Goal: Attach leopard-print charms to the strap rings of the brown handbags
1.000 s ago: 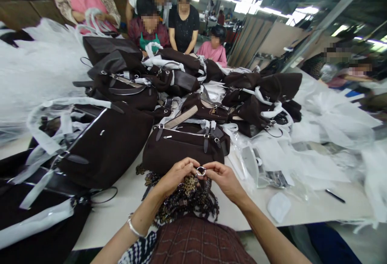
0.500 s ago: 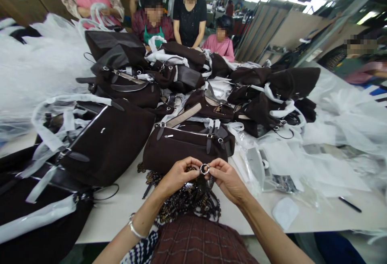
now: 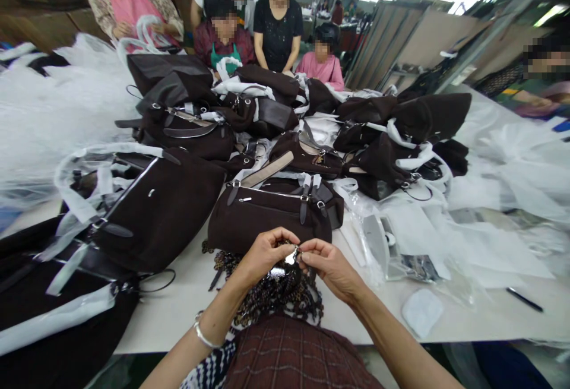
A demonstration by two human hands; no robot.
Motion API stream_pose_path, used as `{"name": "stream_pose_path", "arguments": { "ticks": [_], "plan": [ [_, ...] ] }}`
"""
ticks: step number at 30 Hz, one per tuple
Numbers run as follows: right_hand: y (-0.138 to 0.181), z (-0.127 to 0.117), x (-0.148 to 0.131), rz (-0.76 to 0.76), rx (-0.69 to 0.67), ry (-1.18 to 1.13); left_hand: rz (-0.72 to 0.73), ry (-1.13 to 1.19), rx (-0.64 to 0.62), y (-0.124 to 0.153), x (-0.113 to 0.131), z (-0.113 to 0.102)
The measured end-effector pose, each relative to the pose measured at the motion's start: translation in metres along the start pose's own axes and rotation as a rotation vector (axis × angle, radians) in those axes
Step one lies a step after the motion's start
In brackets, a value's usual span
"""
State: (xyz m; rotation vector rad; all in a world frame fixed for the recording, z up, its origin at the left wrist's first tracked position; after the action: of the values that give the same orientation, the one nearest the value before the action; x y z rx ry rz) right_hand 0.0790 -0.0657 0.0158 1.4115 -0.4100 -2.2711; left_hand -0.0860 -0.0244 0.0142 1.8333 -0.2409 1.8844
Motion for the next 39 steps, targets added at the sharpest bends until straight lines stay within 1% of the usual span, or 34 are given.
{"name": "stream_pose_path", "arguments": {
  "ticks": [9, 15, 19, 22, 24, 27, 30, 32, 36, 39],
  "plan": [
    [0.004, -0.006, 0.002, 0.021, 0.073, -0.133, 0.04, -0.189, 0.072, -0.004, 0.0, 0.016],
    [0.004, -0.012, 0.001, 0.047, 0.076, -0.17, 0.04, -0.255, 0.109, -0.008, 0.003, 0.02],
    [0.001, -0.017, 0.0, 0.048, 0.139, -0.219, 0.116, -0.355, 0.174, -0.005, 0.01, 0.02],
    [-0.001, -0.019, 0.0, -0.002, 0.187, -0.257, 0.186, -0.431, 0.188, 0.0, 0.014, 0.023],
    [-0.002, -0.018, 0.0, -0.029, 0.194, -0.274, 0.193, -0.453, 0.192, 0.003, 0.013, 0.024],
    [-0.003, -0.016, 0.001, -0.031, 0.194, -0.299, 0.149, -0.44, 0.186, 0.006, 0.009, 0.026],
    [-0.002, -0.015, 0.0, -0.016, 0.185, -0.313, 0.092, -0.373, 0.158, 0.007, 0.005, 0.026],
    [-0.002, -0.014, -0.001, -0.006, 0.182, -0.31, 0.069, -0.319, 0.16, 0.006, 0.004, 0.025],
    [-0.002, -0.012, -0.003, 0.011, 0.188, -0.272, 0.069, -0.202, 0.151, 0.003, 0.006, 0.024],
    [-0.002, -0.01, -0.004, 0.015, 0.176, -0.206, 0.06, -0.193, 0.136, -0.002, 0.007, 0.024]
  ]
}}
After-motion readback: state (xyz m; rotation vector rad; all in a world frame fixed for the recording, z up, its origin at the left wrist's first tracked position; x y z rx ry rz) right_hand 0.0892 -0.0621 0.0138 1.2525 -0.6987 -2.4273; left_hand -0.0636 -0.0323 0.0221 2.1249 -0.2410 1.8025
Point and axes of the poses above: each hand's wrist, its own y-axis away from the middle knuckle, its own z-axis out of the palm, x = y × z, the point moved 3 cm from there along -y, towards the middle knuckle, and after that the axes turned 4 degrees about -y, right-handed, at the moved point
